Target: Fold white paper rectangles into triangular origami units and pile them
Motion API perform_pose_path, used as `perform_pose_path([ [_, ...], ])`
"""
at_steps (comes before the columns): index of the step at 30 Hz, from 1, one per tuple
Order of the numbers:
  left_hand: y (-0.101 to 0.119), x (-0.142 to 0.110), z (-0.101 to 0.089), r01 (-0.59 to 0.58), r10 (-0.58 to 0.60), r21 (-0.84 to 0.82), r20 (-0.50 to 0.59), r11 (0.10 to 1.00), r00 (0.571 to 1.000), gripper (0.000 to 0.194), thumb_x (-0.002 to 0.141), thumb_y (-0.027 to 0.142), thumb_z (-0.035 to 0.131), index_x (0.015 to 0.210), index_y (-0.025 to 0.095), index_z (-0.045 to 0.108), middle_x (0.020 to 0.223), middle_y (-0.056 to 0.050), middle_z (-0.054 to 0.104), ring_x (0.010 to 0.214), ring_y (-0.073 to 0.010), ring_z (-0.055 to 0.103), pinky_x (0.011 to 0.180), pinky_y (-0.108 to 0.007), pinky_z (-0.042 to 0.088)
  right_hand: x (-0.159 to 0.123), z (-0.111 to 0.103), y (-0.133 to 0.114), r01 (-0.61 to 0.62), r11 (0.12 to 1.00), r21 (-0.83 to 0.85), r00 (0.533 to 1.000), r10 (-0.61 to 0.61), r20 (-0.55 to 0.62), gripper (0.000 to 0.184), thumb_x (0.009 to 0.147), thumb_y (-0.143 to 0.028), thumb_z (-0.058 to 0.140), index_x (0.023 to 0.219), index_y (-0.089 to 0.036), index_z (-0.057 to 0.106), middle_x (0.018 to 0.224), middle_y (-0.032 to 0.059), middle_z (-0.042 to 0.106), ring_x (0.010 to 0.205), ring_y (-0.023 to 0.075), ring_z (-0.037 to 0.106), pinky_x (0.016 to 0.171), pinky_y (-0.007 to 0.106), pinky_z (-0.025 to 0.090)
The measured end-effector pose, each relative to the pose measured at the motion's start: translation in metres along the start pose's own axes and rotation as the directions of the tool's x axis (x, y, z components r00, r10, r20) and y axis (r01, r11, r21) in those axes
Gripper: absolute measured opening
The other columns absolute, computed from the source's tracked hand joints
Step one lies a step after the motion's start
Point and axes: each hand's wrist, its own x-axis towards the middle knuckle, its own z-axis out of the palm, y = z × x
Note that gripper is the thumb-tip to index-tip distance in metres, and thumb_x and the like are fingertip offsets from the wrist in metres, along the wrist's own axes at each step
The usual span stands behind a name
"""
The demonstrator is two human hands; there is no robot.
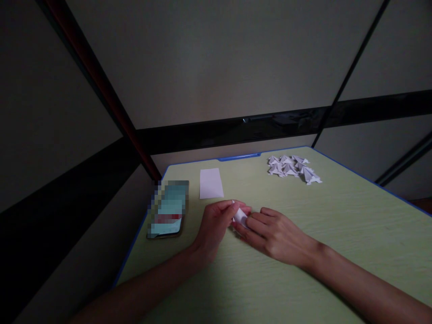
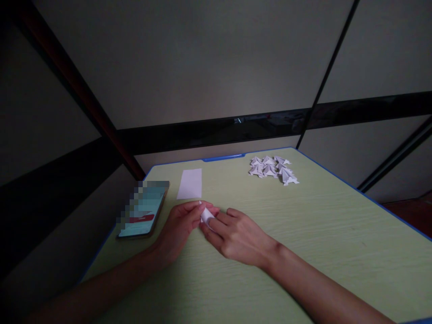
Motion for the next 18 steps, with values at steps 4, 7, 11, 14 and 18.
perform_pose_path([
  [4,-0.0001,0.0003,-0.0002,0.008,-0.009,-0.03,-0.005,1.0,1.0,0.021,0.069,0.029,0.055,0.076,0.011,0.063,0.078,-0.009,0.067,0.071,-0.0162,0.06,0.064,-0.025,0.044,0.0012,-0.0005,0.0001,-0.01,1.0,0.015,0.999,0.011,-0.044,0.018,0.08,-0.017,0.046,0.095,-0.013,0.055,0.07,0.0018,0.058,0.066,0.0123,0.052,0.052,0.026,0.033],
  [7,-0.0007,0.0002,-0.0007,-0.006,0.007,-0.052,0.007,0.999,1.0,0.021,0.069,0.03,0.056,0.079,0.013,0.063,0.078,-0.008,0.067,0.071,-0.0159,0.061,0.062,-0.024,0.045,0.0013,-0.0011,-0.0004,-0.009,0.999,0.032,0.998,0.011,-0.062,0.018,0.08,-0.018,0.045,0.093,-0.013,0.055,0.067,0.0013,0.058,0.064,0.0118,0.052,0.051,0.026,0.033],
  [11,-0.001,0.0001,-0.0021,-0.031,0.032,-0.063,0.025,0.998,0.999,0.02,0.069,0.03,0.056,0.077,0.013,0.064,0.079,-0.008,0.067,0.074,-0.0163,0.061,0.064,-0.024,0.045,0.0005,-0.0022,-0.0009,-0.003,0.999,0.043,0.997,0.007,-0.077,0.019,0.08,-0.02,0.045,0.095,-0.012,0.055,0.067,0.0015,0.058,0.064,0.0114,0.052,0.051,0.026,0.034],
  [14,-0.001,0.0001,-0.0031,-0.045,0.047,-0.059,0.032,0.997,0.998,0.02,0.069,0.029,0.057,0.077,0.013,0.064,0.08,-0.008,0.067,0.075,-0.0166,0.061,0.067,-0.025,0.046,0.0004,-0.0029,-0.0007,-0.002,0.998,0.055,0.996,0.006,-0.086,0.019,0.08,-0.019,0.046,0.095,-0.011,0.054,0.068,0.0016,0.058,0.065,0.0114,0.052,0.052,0.026,0.034],
  [18,-0.0009,0.0002,-0.0045,-0.077,0.08,-0.062,0.052,0.995,0.995,0.018,0.069,0.028,0.057,0.075,0.013,0.065,0.078,-0.007,0.068,0.074,-0.0153,0.061,0.067,-0.024,0.046,0.0011,-0.0034,-0.0002,-0.001,0.998,0.062,0.995,0.007,-0.098,0.019,0.08,-0.02,0.046,0.094,-0.011,0.055,0.067,0.0016,0.058,0.064,0.0113,0.052,0.052,0.026,0.034],
])
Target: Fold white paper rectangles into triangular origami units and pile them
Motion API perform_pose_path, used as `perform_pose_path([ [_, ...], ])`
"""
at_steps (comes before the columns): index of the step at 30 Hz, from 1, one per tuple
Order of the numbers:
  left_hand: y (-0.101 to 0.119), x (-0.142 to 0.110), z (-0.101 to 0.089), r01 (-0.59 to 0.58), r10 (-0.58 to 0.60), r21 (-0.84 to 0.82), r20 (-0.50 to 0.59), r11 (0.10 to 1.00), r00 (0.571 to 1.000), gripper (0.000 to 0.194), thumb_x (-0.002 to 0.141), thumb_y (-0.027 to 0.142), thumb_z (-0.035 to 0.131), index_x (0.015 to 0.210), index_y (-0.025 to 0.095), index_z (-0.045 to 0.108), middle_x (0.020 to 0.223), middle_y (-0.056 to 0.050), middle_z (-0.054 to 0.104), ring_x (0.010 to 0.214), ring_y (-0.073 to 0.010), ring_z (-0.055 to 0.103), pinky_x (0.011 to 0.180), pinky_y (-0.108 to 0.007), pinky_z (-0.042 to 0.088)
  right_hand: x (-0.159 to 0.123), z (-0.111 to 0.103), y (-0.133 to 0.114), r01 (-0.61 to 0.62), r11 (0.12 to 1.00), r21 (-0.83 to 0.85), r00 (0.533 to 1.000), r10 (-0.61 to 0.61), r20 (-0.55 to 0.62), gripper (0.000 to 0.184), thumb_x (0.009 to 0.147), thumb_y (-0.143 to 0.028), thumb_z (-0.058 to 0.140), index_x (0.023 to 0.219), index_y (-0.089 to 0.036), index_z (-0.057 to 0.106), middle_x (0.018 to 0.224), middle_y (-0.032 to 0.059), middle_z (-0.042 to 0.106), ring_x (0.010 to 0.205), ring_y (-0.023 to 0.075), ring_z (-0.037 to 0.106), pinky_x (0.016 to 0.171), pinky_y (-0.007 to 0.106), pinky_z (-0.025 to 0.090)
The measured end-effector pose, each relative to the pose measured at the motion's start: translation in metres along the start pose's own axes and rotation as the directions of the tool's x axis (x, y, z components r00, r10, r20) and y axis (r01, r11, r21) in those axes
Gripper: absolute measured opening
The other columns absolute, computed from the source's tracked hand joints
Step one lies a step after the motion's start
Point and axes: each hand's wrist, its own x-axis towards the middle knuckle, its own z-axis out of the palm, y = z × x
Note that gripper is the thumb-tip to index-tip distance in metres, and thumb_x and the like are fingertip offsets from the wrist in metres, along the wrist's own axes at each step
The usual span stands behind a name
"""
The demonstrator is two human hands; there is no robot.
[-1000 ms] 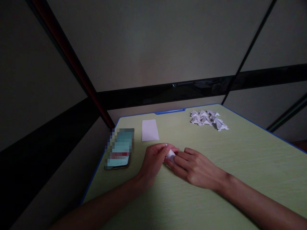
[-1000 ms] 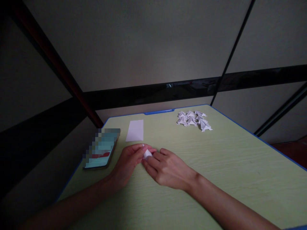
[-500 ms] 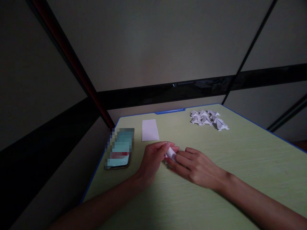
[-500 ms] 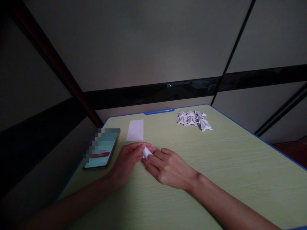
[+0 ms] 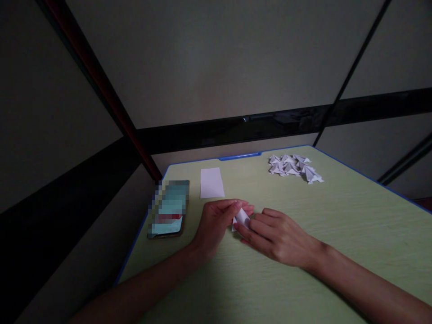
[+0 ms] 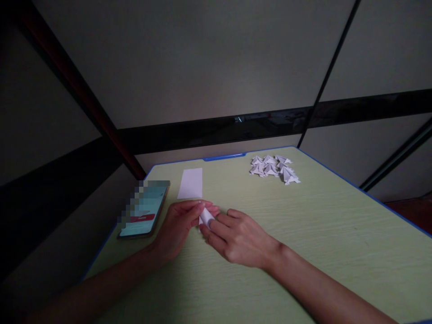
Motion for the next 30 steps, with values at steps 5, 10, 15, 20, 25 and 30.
perform_pose_path([
  [5,0.003,-0.001,-0.001,-0.057,0.056,0.058,0.028,0.997,0.998,0.015,0.07,0.026,0.056,0.073,0.015,0.066,0.076,-0.005,0.068,0.073,-0.0144,0.061,0.067,-0.023,0.046,0.0,-0.002,0.0,0.021,0.999,0.025,0.999,-0.02,-0.029,0.02,0.078,-0.02,0.048,0.095,-0.01,0.054,0.065,0.0012,0.057,0.065,0.012,0.052,0.052,0.026,0.033],
  [10,0.004,-0.003,0.0,-0.107,0.107,0.099,0.008,0.989,0.994,0.014,0.07,0.025,0.056,0.071,0.015,0.067,0.073,-0.004,0.068,0.071,-0.0148,0.062,0.068,-0.024,0.046,-0.004,-0.004,-0.001,0.007,0.99,0.14,0.998,0.001,-0.058,0.031,0.077,-0.032,0.049,0.102,-0.013,0.05,0.066,0.0014,0.056,0.066,0.0137,0.051,0.053,0.026,0.034],
  [15,0.004,-0.002,-0.001,-0.122,0.136,0.174,-0.075,0.977,0.988,0.019,0.07,0.028,0.055,0.068,0.013,0.067,0.068,-0.005,0.068,0.064,-0.0152,0.062,0.063,-0.024,0.047,-0.003,-0.003,-0.002,-0.379,0.697,0.609,0.887,0.462,0.023,0.025,0.077,-0.038,0.042,0.076,-0.013,0.045,0.063,0.0016,0.049,0.057,0.0105,0.045,0.052,0.024,0.035],
  [20,0.003,-0.001,0.001,-0.093,0.152,0.281,-0.193,0.955,0.969,0.024,0.07,0.03,0.053,0.063,0.013,0.067,0.058,-0.003,0.066,0.055,-0.0139,0.059,0.053,-0.023,0.044,0.012,-0.004,-0.006,-0.651,0.068,0.756,0.641,0.583,0.5,0.028,0.076,-0.038,0.044,0.059,-0.015,0.043,0.055,-0.0023,0.041,0.051,0.0074,0.036,0.045,0.02,0.027],
  [25,0.004,-0.003,0.005,-0.161,0.225,0.326,-0.168,0.931,0.96,0.024,0.073,0.028,0.049,0.063,0.013,0.066,0.06,-0.003,0.066,0.059,-0.0137,0.059,0.058,-0.024,0.044,0.017,0.001,-0.013,-0.58,-0.314,0.752,0.605,0.452,0.656,0.027,0.069,-0.036,0.055,0.056,-0.013,0.048,0.052,-0.0038,0.039,0.047,0.0048,0.032,0.043,0.019,0.022],
  [30,0.001,-0.002,0.006,-0.267,0.312,0.366,-0.069,0.892,0.948,0.022,0.074,0.024,0.048,0.065,0.014,0.064,0.07,-0.003,0.064,0.07,-0.0136,0.057,0.064,-0.023,0.042,0.014,0.008,-0.016,-0.549,-0.397,0.736,0.615,0.404,0.677,0.027,0.066,-0.035,0.057,0.055,-0.011,0.05,0.05,-0.0045,0.04,0.045,0.0041,0.033,0.043,0.019,0.023],
])
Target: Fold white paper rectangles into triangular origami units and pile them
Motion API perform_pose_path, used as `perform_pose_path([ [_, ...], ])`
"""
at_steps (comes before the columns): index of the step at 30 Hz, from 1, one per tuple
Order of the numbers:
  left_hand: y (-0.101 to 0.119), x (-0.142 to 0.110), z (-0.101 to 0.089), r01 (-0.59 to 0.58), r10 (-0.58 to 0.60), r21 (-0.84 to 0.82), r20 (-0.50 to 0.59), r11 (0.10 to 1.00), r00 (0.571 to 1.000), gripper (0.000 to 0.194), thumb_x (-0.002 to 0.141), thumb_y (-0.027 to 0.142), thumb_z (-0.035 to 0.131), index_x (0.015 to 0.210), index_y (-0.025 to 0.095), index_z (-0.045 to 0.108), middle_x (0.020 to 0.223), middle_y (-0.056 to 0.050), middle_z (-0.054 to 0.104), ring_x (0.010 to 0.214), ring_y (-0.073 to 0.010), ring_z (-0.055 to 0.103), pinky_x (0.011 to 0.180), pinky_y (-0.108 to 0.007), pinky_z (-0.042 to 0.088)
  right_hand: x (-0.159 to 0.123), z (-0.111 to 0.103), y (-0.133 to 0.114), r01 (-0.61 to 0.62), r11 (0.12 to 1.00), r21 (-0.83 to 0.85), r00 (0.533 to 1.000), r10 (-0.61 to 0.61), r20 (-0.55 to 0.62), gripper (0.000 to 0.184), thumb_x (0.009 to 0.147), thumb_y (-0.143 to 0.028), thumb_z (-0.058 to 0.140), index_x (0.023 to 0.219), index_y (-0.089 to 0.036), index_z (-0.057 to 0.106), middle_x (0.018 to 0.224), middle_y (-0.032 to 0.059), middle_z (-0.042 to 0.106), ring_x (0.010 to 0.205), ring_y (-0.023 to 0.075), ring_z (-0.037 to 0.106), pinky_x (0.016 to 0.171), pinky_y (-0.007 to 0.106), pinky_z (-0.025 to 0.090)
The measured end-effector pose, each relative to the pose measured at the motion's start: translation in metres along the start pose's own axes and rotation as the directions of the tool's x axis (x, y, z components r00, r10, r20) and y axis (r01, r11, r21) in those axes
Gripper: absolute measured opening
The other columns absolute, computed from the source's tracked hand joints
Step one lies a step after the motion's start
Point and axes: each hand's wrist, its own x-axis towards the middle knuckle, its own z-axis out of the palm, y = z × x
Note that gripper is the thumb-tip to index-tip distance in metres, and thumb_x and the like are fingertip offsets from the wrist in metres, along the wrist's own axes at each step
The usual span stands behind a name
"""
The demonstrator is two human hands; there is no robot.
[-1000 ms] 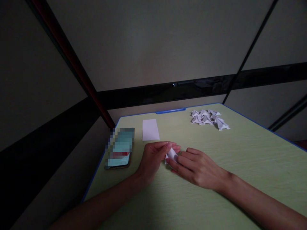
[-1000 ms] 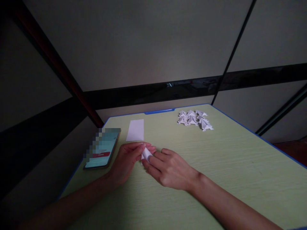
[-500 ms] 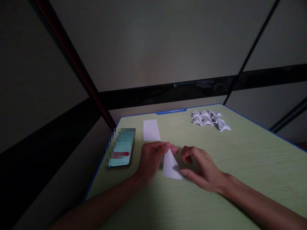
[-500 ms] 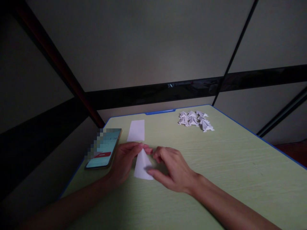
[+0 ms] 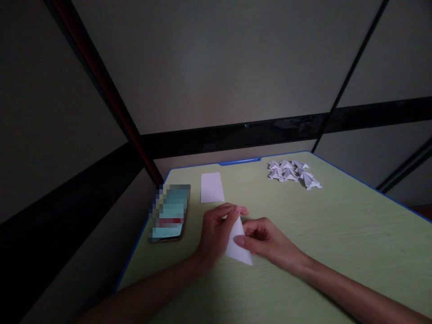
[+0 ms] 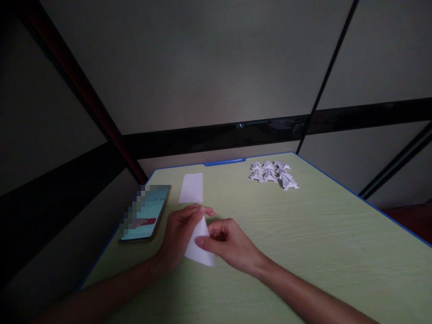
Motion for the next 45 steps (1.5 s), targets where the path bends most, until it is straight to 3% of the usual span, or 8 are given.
perform_pose_path([
  [4,-0.003,0.003,0.0,0.0,0.0,0.004,0.034,1.0,0.999,0.023,0.075,0.025,0.045,0.069,0.013,0.064,0.071,-0.003,0.06,0.07,-0.0129,0.054,0.064,-0.022,0.041,0.002,-0.001,-0.002,-0.005,1.0,0.019,0.999,0.006,-0.038,0.029,0.064,-0.035,0.058,0.05,-0.012,0.047,0.045,-0.0063,0.037,0.042,0.0031,0.029,0.041,0.019,0.021],
  [13,0.001,0.004,-0.002,0.213,-0.213,0.014,0.124,0.977,0.969,0.015,0.067,0.024,0.053,0.064,0.011,0.061,0.056,0.0,0.051,0.048,-0.0076,0.043,0.042,-0.017,0.035,0.006,-0.016,0.0,0.031,0.999,0.006,0.984,-0.03,-0.173,0.026,0.067,-0.035,0.054,0.061,-0.01,0.053,0.047,-0.0049,0.04,0.043,0.0037,0.029,0.041,0.019,0.018],
  [20,-0.004,0.005,-0.002,0.213,-0.207,-0.024,0.145,0.977,0.967,0.014,0.066,0.022,0.056,0.068,0.01,0.063,0.061,-0.002,0.054,0.049,-0.007,0.047,0.042,-0.017,0.038,0.009,-0.023,0.002,0.085,0.996,0.034,0.968,-0.074,-0.241,0.025,0.069,-0.033,0.053,0.063,-0.009,0.053,0.048,-0.0042,0.041,0.044,0.0037,0.031,0.043,0.02,0.02],
  [25,-0.009,0.005,-0.003,0.215,-0.207,-0.036,0.159,0.976,0.965,0.017,0.066,0.023,0.056,0.074,0.011,0.065,0.071,-0.004,0.056,0.059,-0.0106,0.054,0.055,-0.022,0.046,0.009,-0.025,0.003,0.092,0.995,0.045,0.969,-0.079,-0.235,0.027,0.07,-0.035,0.053,0.065,-0.009,0.052,0.05,-0.0037,0.042,0.045,0.0039,0.032,0.044,0.02,0.021],
  [45,-0.001,0.005,-0.002,0.258,-0.252,-0.041,0.118,0.965,0.961,0.013,0.063,0.022,0.059,0.054,0.012,0.061,0.05,0.0,0.056,0.046,-0.0075,0.049,0.046,-0.018,0.042,0.008,-0.024,0.005,0.115,0.993,0.011,0.971,-0.111,-0.212,0.033,0.074,-0.041,0.048,0.062,-0.011,0.047,0.048,-0.0047,0.041,0.042,0.0031,0.032,0.041,0.02,0.02],
])
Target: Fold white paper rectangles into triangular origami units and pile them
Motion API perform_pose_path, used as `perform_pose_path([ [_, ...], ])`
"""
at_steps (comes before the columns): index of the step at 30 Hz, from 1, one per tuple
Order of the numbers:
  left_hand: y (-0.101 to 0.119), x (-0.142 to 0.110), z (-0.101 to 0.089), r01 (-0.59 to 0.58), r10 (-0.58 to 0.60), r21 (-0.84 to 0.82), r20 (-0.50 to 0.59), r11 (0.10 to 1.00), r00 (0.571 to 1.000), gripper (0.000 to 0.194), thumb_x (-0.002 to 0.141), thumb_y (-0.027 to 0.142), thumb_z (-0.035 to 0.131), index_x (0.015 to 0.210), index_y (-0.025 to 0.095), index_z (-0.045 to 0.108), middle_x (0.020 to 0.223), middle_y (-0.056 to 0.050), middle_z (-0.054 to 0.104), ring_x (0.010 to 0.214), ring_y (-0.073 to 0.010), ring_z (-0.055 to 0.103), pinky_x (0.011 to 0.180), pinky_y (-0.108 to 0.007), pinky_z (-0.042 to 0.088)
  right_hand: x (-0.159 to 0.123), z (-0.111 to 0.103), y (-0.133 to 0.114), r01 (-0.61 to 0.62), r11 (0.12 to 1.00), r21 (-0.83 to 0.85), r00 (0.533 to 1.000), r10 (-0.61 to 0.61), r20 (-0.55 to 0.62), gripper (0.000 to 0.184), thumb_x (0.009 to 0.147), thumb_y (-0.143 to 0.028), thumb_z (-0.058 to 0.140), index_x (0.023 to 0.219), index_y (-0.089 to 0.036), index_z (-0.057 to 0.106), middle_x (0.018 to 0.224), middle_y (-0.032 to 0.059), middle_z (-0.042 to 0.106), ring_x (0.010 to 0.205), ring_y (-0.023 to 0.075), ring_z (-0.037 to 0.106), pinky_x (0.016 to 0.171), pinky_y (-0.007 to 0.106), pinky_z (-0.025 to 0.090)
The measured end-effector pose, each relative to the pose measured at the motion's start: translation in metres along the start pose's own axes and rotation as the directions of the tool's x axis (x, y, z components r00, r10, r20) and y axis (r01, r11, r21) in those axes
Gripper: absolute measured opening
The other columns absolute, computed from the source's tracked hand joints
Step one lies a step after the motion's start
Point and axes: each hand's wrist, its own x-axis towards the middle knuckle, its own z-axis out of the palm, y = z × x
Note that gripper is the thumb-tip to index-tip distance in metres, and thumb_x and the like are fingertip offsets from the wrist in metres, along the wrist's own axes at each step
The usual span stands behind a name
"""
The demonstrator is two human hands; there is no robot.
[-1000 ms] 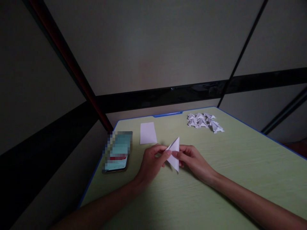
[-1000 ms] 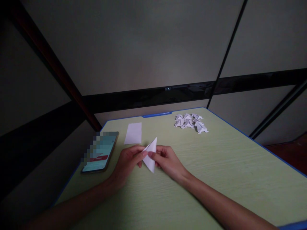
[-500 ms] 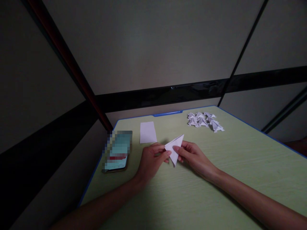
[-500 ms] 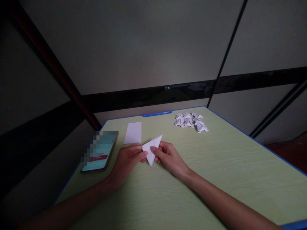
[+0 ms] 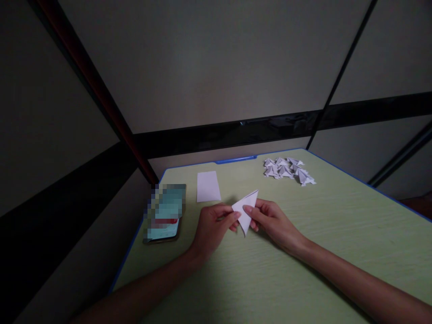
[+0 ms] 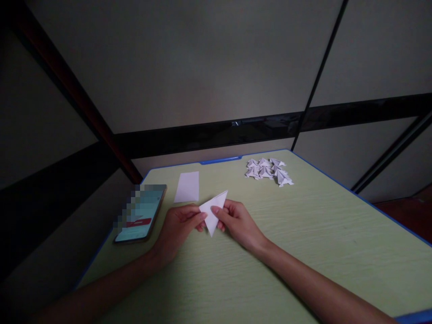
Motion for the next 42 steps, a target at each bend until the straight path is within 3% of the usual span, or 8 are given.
perform_pose_path([
  [14,-0.003,0.0,-0.002,0.013,-0.013,0.035,-0.006,0.999,1.0,0.022,0.068,0.025,0.054,0.051,0.012,0.057,0.045,0.001,0.053,0.043,-0.0077,0.048,0.046,-0.019,0.04,-0.001,0.003,-0.004,-0.028,1.0,-0.01,0.999,0.028,-0.029,0.03,0.068,-0.039,0.056,0.064,-0.01,0.053,0.048,-0.004,0.045,0.042,0.0039,0.036,0.041,0.019,0.024],
  [19,-0.003,0.0,-0.003,-0.013,0.012,0.043,0.016,0.999,1.0,0.022,0.07,0.024,0.053,0.052,0.012,0.056,0.045,0.002,0.052,0.045,-0.0074,0.048,0.048,-0.019,0.038,0.002,-0.003,-0.01,0.054,0.989,0.14,0.984,-0.03,-0.173,0.02,0.065,-0.03,0.061,0.063,-0.011,0.057,0.05,-0.0038,0.046,0.046,0.0041,0.036,0.045,0.02,0.026],
  [25,-0.001,-0.002,-0.002,0.004,-0.006,0.047,0.037,0.999,0.999,0.02,0.069,0.024,0.053,0.054,0.012,0.056,0.045,0.002,0.051,0.044,-0.0078,0.048,0.047,-0.019,0.038,0.004,-0.008,-0.016,0.046,0.964,0.262,0.966,0.024,-0.259,0.015,0.059,-0.026,0.066,0.058,-0.012,0.061,0.047,-0.0036,0.05,0.045,0.0036,0.037,0.045,0.02,0.027],
  [42,-0.003,-0.003,0.001,0.025,-0.026,0.045,0.034,0.999,0.999,0.02,0.068,0.023,0.054,0.052,0.011,0.056,0.045,0.002,0.053,0.044,-0.0078,0.049,0.047,-0.018,0.039,0.002,-0.009,-0.013,0.102,0.989,0.11,0.935,-0.057,-0.351,0.016,0.062,-0.025,0.064,0.052,-0.012,0.061,0.036,-0.0043,0.046,0.036,0.0042,0.034,0.038,0.02,0.023],
])
